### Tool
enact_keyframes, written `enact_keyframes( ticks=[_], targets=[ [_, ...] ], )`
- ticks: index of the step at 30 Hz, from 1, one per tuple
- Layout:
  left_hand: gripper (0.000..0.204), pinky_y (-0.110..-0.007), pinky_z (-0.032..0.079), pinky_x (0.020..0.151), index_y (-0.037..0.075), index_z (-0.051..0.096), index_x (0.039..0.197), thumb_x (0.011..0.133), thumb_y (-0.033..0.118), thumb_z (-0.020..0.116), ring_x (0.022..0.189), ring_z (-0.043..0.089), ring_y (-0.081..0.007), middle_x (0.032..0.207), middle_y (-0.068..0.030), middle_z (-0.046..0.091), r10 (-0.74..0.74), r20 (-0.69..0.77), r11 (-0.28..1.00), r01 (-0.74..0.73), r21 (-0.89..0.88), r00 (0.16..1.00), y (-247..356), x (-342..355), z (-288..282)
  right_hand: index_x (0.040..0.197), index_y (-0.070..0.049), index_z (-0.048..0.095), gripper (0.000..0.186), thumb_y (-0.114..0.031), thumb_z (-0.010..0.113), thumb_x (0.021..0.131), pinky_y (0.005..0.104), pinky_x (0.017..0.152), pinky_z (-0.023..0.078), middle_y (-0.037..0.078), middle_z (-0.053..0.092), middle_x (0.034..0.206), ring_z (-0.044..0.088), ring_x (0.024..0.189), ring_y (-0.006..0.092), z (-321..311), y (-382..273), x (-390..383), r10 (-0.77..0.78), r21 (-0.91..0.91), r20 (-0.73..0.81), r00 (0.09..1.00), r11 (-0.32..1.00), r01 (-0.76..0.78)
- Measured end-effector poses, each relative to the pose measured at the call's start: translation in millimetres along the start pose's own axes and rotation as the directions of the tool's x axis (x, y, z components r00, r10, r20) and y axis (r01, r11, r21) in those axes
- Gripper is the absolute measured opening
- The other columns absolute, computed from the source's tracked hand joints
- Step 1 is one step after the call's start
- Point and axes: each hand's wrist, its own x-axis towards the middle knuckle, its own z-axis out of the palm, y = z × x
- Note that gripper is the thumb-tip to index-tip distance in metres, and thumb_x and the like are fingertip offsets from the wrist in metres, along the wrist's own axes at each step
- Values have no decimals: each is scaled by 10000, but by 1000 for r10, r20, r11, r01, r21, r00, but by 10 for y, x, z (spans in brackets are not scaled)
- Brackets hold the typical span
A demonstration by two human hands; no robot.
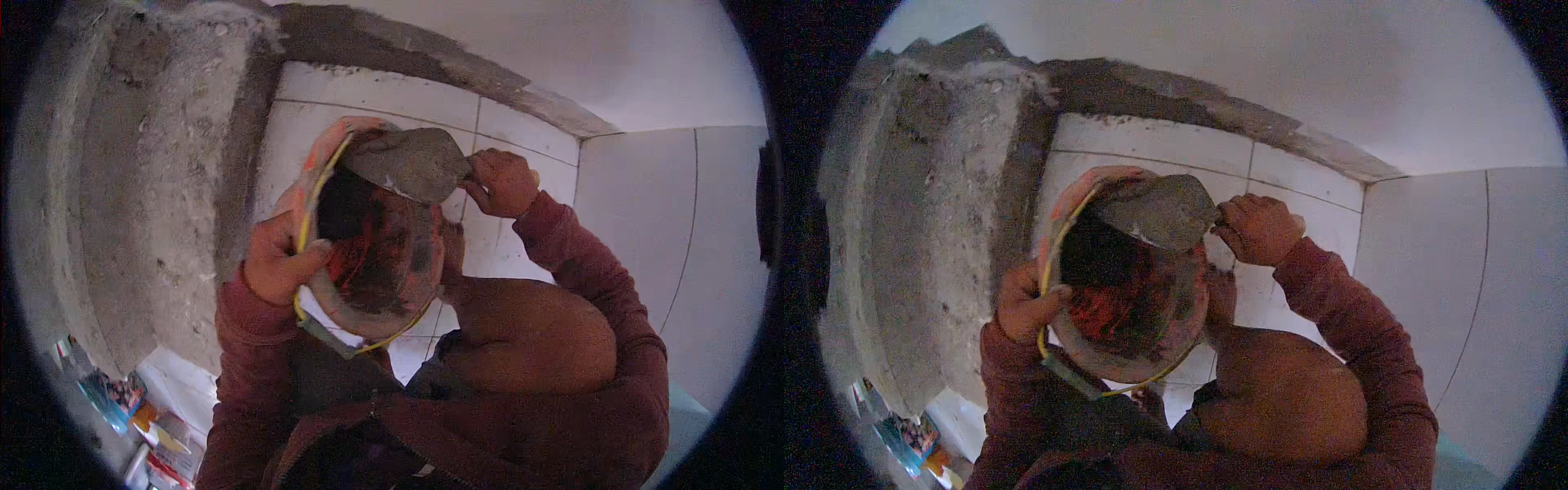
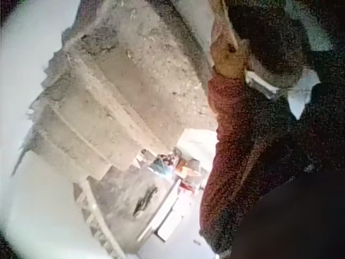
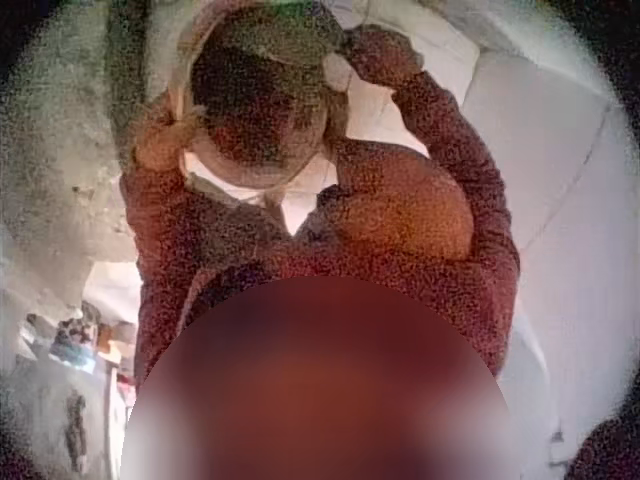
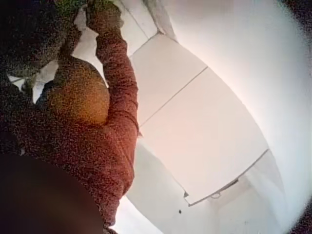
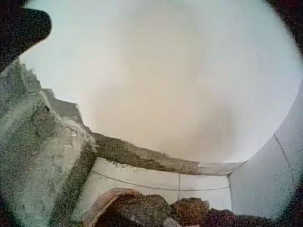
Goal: Applying mortar to the base of a wall using a trowel.
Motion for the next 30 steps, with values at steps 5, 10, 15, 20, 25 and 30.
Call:
enact_keyframes(
  ticks=[5,10,15,20,25,30],
  targets=[
    [56,-207,378,528,30,544,725,677,58,550,571,460,-55,640,33,520,29,-131,996,-41,-84,991,12,47,-79,873,-53,524,215,-242,485,776,407,666,418,128,531,809,512,785,297,190,459,-231,316,-42,-49,948,947,-318],
    [62,-196,366,504,31,549,729,674,57,558,540,443,-48,627,32,514,52,-108,993,-63,-97,993,-32,86,-109,920,-59,535,318,-333,414,811,431,677,421,161,551,852,530,806,316,266,1055,-6,512,-84,98,853,858,-506],
    [57,-196,365,501,33,546,723,671,48,564,539,439,-45,622,32,512,41,-125,994,-52,-93,991,15,92,-76,972,-84,537,385,-397,378,812,430,720,421,172,570,877,540,820,336,267,1567,288,542,-119,198,817,840,-529],
    [71,-203,372,516,30,549,734,666,15,564,563,449,-50,652,29,523,56,-160,985,-81,-153,986,-85,30,-106,985,-101,537,369,-388,388,807,444,726,420,176,565,879,530,841,343,-156,1153,178,521,-92,108,847,854,-513],
    [93,-207,379,542,24,555,768,677,35,568,589,457,-53,674,24,532,77,-109,993,-86,-77,991,5,67,-127,832,-44,560,355,-375,441,787,440,678,418,166,573,764,543,766,334,15,1335,139,563,-330,96,821,796,-507],
    [92,-206,377,559,20,561,769,682,53,563,602,455,-53,669,28,527,23,-137,990,-41,-131,990,29,-5,-90,862,6,557,412,-380,435,788,434,692,429,219,554,850,532,812,362,-238,1354,209,672,-131,181,718,740,-659]
  ],
)
